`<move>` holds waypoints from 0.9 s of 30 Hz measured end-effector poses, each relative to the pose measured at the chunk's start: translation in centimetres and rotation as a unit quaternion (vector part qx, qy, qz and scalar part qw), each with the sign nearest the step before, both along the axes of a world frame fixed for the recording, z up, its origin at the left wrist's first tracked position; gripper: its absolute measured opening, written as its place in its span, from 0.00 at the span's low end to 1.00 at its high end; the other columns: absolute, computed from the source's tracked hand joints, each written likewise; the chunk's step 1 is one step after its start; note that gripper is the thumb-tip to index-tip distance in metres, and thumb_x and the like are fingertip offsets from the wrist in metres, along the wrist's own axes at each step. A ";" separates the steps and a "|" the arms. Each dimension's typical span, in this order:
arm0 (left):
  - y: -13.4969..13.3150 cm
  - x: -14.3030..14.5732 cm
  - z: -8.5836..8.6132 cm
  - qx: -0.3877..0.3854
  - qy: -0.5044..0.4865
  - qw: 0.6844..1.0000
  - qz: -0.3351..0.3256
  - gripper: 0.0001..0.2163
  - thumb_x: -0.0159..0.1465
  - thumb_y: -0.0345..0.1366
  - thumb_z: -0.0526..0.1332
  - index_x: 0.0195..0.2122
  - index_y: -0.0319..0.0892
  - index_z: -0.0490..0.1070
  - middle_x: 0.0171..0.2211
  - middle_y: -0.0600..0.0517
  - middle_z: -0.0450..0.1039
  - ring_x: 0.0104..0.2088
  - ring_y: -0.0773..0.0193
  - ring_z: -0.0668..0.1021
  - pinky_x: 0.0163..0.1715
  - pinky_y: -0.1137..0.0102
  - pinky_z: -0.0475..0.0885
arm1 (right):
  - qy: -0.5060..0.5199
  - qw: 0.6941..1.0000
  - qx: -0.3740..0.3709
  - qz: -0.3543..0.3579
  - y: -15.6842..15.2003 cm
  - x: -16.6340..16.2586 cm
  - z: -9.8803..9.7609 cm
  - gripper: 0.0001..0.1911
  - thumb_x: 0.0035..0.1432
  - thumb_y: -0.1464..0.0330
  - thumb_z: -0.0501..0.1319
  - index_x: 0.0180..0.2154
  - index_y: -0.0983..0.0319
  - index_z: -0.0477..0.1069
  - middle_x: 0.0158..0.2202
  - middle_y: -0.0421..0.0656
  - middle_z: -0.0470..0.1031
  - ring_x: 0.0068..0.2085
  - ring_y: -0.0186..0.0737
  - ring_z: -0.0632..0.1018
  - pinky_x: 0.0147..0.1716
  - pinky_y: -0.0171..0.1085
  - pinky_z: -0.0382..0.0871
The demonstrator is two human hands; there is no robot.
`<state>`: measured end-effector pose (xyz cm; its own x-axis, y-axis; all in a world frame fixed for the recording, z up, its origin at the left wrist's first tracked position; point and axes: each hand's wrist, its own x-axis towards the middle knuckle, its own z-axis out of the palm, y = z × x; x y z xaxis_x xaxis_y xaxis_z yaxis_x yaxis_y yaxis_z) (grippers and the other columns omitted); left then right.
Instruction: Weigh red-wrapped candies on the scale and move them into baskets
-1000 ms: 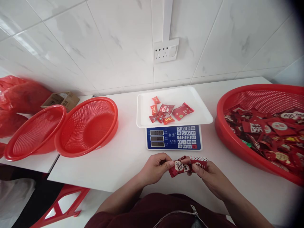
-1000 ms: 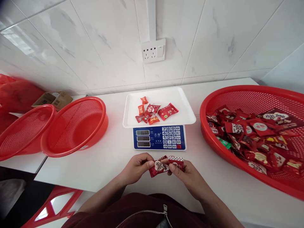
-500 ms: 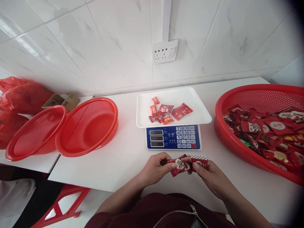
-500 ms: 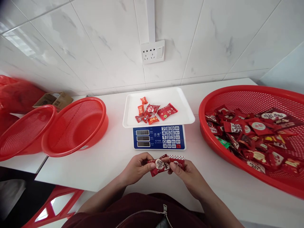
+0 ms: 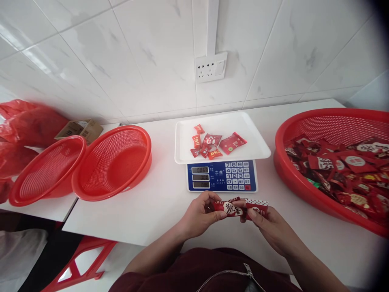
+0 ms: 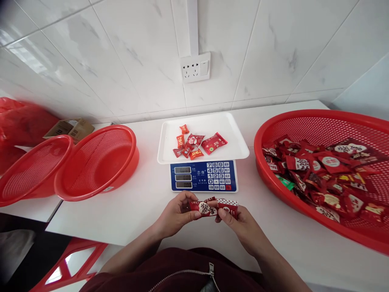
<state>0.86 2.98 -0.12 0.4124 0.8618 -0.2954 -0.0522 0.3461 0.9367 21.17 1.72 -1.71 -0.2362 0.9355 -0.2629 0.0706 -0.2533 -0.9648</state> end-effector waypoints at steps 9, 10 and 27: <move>-0.1 0.1 -0.2 -0.023 -0.042 0.999 0.012 0.22 0.50 0.43 0.69 0.41 0.41 0.63 0.30 0.54 0.70 0.30 0.69 0.72 0.34 0.71 0.65 | 0.067 0.997 -0.038 -0.020 0.0 -0.5 0.9 0.23 0.48 0.48 0.61 0.37 0.58 0.79 0.36 0.49 0.78 0.36 0.47 0.75 0.40 0.48 0.70; -0.1 0.1 -0.3 -0.022 -0.041 0.999 0.012 0.22 0.51 0.43 0.69 0.41 0.41 0.63 0.30 0.54 0.70 0.30 0.69 0.72 0.33 0.71 0.65 | 0.069 0.997 -0.039 -0.019 0.0 -0.5 0.9 0.23 0.49 0.48 0.61 0.37 0.58 0.79 0.36 0.49 0.78 0.36 0.47 0.75 0.40 0.47 0.70; 4.1 -5.1 3.0 0.208 0.092 0.944 0.240 0.12 0.55 0.37 0.65 0.39 0.43 0.68 0.32 0.54 0.73 0.33 0.68 0.75 0.35 0.72 0.69 | 0.069 0.997 -0.009 -0.022 -0.5 0.4 -0.3 0.20 0.55 0.53 0.59 0.43 0.57 0.76 0.39 0.48 0.77 0.35 0.43 0.75 0.37 0.45 0.72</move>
